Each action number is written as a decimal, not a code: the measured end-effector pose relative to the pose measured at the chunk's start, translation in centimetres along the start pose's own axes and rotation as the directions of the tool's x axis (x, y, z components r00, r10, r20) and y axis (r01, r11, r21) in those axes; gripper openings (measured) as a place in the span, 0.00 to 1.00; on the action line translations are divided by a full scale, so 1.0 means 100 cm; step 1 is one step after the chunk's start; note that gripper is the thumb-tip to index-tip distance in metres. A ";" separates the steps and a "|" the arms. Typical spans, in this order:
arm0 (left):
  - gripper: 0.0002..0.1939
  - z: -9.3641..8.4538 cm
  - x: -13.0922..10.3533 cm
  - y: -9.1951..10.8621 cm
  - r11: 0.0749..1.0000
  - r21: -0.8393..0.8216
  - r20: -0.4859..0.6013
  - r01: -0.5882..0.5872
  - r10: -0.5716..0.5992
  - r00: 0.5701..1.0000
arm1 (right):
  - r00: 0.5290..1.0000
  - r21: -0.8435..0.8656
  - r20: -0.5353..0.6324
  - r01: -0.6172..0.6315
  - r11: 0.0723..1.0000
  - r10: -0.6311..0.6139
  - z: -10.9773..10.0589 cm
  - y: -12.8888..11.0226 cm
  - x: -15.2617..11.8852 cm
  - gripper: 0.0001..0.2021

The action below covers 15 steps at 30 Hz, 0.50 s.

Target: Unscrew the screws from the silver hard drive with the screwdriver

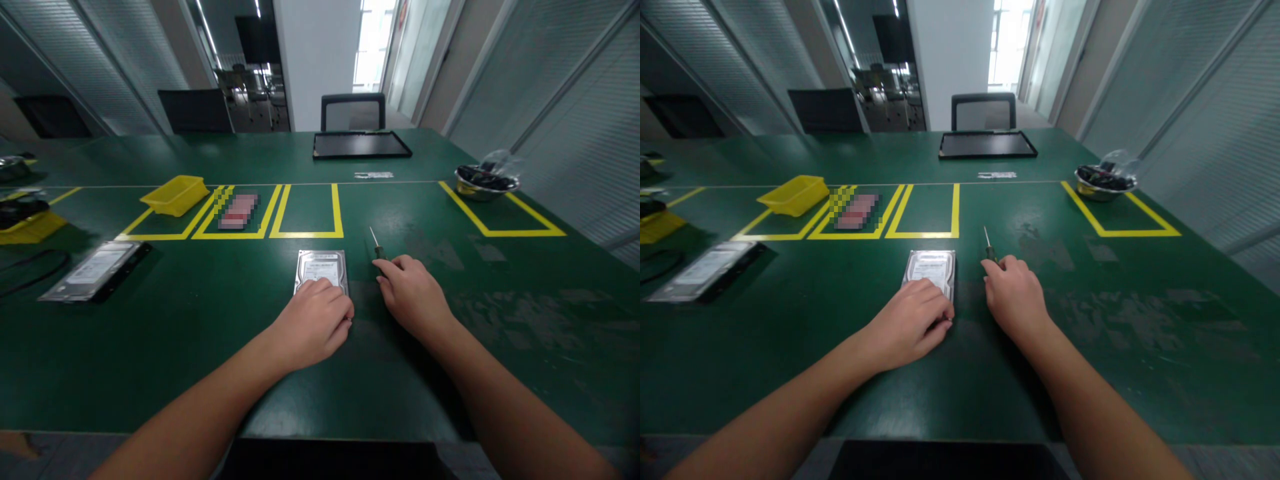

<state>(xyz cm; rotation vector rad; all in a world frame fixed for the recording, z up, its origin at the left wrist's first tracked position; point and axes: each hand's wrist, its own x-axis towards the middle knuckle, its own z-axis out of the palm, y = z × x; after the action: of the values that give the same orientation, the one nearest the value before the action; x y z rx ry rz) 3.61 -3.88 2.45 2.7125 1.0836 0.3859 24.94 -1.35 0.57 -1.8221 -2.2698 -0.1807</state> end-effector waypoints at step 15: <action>0.03 -0.001 0.000 0.000 1.000 0.005 0.003 0.007 -0.007 1.000 | 1.000 -0.008 0.006 0.001 1.000 -0.001 0.000 0.000 -0.001 0.17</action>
<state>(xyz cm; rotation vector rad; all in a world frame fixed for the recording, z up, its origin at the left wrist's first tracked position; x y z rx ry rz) 3.59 -3.87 2.50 2.7117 1.0943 0.3788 24.93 -1.39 0.51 -1.8273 -2.2774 -0.1848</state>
